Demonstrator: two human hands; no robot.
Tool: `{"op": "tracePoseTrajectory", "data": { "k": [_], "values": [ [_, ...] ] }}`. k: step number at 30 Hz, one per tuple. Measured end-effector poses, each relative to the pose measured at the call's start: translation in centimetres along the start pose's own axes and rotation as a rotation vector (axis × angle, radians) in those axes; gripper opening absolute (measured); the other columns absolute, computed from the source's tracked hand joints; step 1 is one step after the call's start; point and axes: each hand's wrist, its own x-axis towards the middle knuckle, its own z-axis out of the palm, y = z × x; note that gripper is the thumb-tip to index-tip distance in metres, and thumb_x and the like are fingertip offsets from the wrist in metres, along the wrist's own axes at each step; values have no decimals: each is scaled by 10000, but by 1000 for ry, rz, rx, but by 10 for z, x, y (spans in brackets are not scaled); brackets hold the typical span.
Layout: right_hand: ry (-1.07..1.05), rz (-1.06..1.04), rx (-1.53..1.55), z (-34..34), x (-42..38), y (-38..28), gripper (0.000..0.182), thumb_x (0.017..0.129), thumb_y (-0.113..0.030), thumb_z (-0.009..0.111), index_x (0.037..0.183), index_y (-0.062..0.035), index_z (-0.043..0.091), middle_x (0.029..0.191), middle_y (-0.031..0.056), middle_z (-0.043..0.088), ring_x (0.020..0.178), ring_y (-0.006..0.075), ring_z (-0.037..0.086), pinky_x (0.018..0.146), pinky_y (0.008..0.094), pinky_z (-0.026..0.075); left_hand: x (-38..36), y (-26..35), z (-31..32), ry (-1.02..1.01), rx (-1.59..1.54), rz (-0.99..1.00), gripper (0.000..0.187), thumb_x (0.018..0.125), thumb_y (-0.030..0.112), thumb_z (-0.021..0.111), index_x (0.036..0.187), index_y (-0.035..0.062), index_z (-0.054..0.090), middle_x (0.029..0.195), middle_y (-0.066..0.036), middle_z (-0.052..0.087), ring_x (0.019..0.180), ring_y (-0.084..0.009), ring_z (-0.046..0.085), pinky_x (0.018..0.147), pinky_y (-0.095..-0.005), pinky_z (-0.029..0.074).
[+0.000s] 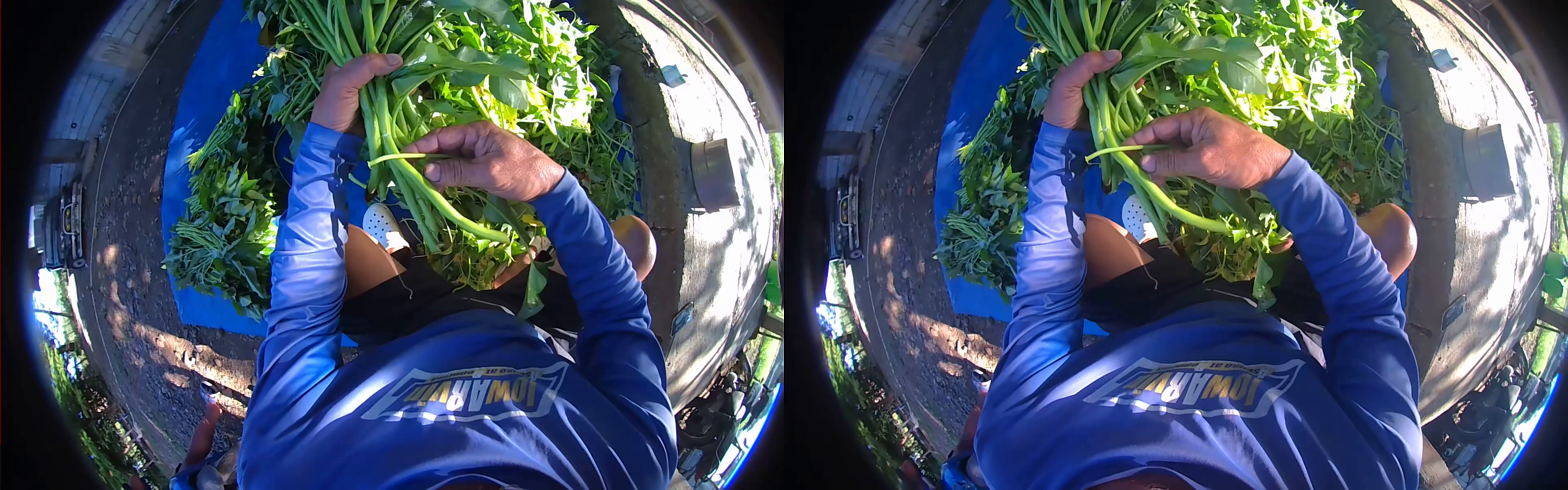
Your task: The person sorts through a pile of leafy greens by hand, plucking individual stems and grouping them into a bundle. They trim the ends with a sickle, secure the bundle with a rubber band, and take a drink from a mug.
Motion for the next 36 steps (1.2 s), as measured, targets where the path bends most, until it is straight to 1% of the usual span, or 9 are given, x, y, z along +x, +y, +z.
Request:
{"op": "tracePoseTrajectory", "data": {
  "k": [5, 14, 17, 21, 24, 29, 31, 33, 36],
  "values": [
    [-32, -69, 21, 16, 10, -16, 227, 1045, -137, 709, 1198, 29, 733, 1060, 49, 766, 981, 109, 698, 927, 288, 566, -5, 5, -1, -43, -81, -11, 350, 861, 32, 770, 1200, -39, 714, 1033, -128, 782, 867, -211, 774, 821, -343, 653],
    [270, -95, -387, 39, 20, -2, 198, 903, -181, 663, 919, 5, 729, 694, 34, 613, 652, 89, 534, 608, 320, 457, -14, 11, -16, 53, 19, 163, 327, 900, 29, 706, 1204, -90, 681, 1088, -194, 765, 908, -281, 777, 824, -428, 673],
    [239, -181, -476, 29, 15, 17, 266, 895, -246, 694, 899, 20, 712, 768, 103, 672, 692, 164, 621, 651, 369, 515, -10, 13, -31, 95, 46, 249, 321, 898, 37, 691, 1198, -79, 685, 1035, -203, 769, 821, -290, 771, 748, -399, 665],
    [321, 251, -197, 5, -9, 79, 269, 920, -264, 684, 909, 3, 719, 877, 149, 726, 796, 282, 706, 739, 387, 563, -16, 32, -48, 198, 81, 247, 374, 904, 100, 711, 1245, -52, 677, 1046, -179, 775, 829, -266, 772, 754, -383, 661],
    [259, 493, -962, 2, -43, 153, 260, 935, -261, 660, 947, -15, 741, 966, 178, 758, 908, 317, 747, 806, 408, 583, -25, 48, -64, 294, 130, 173, 374, 921, 158, 732, 1242, -30, 687, 1086, -160, 773, 849, -254, 771, 786, -389, 660],
    [900, 178, -722, -35, -36, 106, 243, 925, -231, 650, 995, -31, 770, 843, 178, 759, 786, 387, 743, 789, 441, 597, -29, 59, -72, 425, 59, 42, 276, 930, 213, 747, 1089, -7, 700, 938, -148, 767, 803, -258, 751, 767, -382, 647],
    [981, -23, -761, -57, -14, 119, 261, 926, -241, 706, 1066, -33, 777, 931, 168, 779, 832, 291, 764, 796, 394, 594, -24, 60, -75, 416, -1, 16, 266, 932, 223, 750, 1062, -3, 703, 922, -145, 764, 792, -259, 746, 770, -380, 645],
    [1040, -135, -874, -76, 15, 132, 269, 926, -224, 701, 1109, -37, 765, 1019, 184, 773, 916, 341, 758, 844, 432, 592, -20, 58, -76, 399, -33, -2, 259, 932, 230, 749, 1035, -5, 708, 904, -142, 755, 781, -264, 736, 771, -380, 639],
    [1008, 124, -1066, -92, 45, 127, 321, 889, -241, 713, 1150, -58, 749, 1094, 210, 747, 1026, 420, 716, 910, 507, 565, -18, 58, -68, 396, -48, -28, 272, 929, 241, 750, 1025, -10, 709, 895, -142, 750, 790, -277, 729, 774, -394, 633]
  ]
}}
